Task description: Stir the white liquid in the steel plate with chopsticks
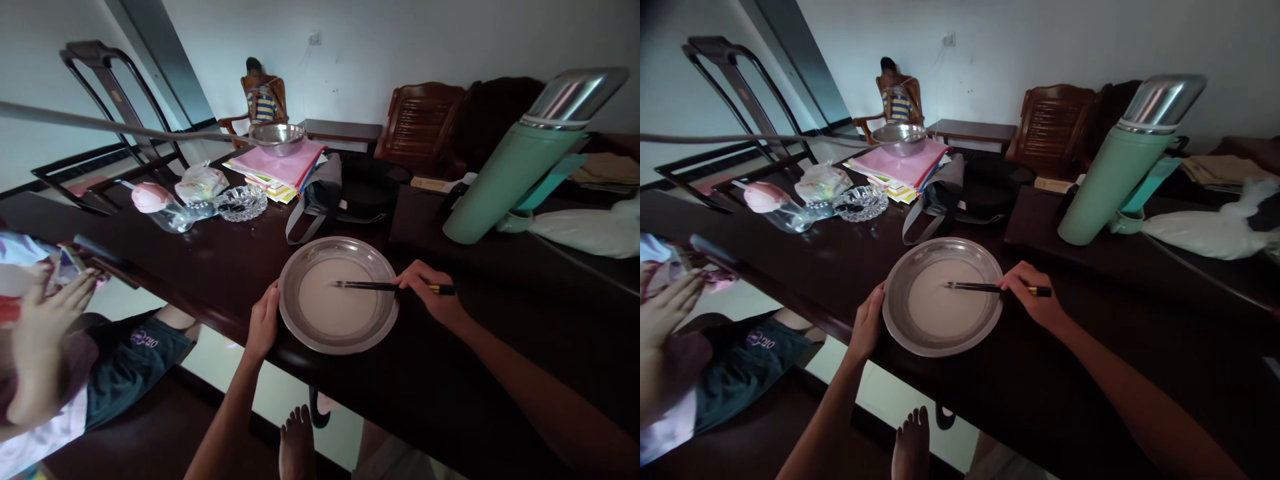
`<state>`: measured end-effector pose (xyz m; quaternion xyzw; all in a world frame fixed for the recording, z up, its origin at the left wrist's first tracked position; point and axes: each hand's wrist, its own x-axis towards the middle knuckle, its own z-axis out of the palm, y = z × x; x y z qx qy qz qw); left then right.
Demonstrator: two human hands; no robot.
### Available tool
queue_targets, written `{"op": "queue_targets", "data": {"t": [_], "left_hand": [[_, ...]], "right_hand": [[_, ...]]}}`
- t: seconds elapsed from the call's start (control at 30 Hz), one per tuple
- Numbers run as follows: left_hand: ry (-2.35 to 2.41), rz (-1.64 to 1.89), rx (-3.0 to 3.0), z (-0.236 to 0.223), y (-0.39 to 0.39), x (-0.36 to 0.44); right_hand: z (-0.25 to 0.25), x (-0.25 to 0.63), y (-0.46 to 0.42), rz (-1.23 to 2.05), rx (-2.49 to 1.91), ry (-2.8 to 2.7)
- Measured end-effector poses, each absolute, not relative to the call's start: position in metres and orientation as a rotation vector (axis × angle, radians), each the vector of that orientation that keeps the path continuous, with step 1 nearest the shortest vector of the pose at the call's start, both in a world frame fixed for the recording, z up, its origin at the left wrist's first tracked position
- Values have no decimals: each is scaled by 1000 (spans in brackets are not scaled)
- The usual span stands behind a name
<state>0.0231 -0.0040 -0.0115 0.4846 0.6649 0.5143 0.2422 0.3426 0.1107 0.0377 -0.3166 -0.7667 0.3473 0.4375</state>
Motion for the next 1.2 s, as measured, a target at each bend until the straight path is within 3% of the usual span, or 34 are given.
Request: {"op": "queue_targets", "data": {"t": [1.03, 1.2], "left_hand": [[1823, 1386, 1328, -11, -4, 23], [1829, 1393, 1327, -13, -4, 22]], "right_hand": [[34, 344, 110, 913, -771, -1798], [35, 343, 110, 985, -649, -1995]]}}
